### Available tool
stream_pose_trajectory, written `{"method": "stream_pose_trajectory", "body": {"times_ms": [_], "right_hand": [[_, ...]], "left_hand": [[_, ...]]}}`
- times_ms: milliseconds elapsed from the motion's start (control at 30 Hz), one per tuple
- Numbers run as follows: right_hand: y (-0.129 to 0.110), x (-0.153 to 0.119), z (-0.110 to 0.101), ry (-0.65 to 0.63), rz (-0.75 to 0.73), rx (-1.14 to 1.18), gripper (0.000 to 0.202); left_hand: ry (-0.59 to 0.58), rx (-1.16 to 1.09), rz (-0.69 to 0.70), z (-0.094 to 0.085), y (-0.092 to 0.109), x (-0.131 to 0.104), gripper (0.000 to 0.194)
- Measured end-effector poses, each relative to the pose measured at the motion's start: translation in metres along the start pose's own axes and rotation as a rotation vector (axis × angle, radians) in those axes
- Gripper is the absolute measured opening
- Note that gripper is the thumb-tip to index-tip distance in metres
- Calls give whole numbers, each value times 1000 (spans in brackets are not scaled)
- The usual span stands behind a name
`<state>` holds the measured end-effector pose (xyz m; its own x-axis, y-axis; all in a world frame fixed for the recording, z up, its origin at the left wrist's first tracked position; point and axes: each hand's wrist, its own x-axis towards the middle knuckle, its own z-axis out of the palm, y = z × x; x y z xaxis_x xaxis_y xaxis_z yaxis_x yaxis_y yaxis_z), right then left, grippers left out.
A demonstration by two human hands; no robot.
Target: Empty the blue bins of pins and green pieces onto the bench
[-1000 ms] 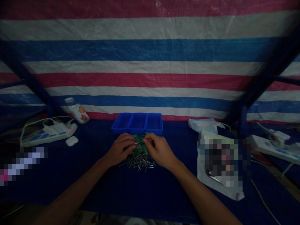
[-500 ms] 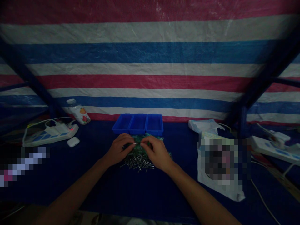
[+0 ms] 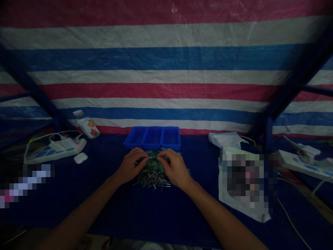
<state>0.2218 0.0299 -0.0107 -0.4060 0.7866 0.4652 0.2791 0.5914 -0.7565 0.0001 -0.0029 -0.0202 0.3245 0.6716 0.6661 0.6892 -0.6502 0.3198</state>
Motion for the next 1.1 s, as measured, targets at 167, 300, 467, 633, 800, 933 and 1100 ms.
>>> {"method": "stream_pose_trajectory", "body": {"times_ms": [167, 300, 467, 633, 800, 933, 1100], "right_hand": [[-1, -1, 0, -19, -28, -8, 10], [-2, -1, 1, -49, -49, -9, 9], [0, -1, 2, -70, -72, -19, 9], [1, -2, 3, -81, -87, -24, 11], [0, -3, 3, -80, -64, -19, 12], [-4, -2, 2, -49, -22, 12, 12], [-5, 3, -2, 10, 76, 125, 10]], "left_hand": [[-17, 18, -12, -1, -2, 0, 15], [-11, 31, -8, -1, -3, 1, 15], [-7, 37, -13, 0, -6, -1, 15], [-19, 36, -26, 0, -6, -1, 15], [-26, 54, -25, -1, -4, 0, 14], [-22, 44, -32, 0, -2, 0, 14], [-9, 21, -20, 0, -1, 0, 14]]}}
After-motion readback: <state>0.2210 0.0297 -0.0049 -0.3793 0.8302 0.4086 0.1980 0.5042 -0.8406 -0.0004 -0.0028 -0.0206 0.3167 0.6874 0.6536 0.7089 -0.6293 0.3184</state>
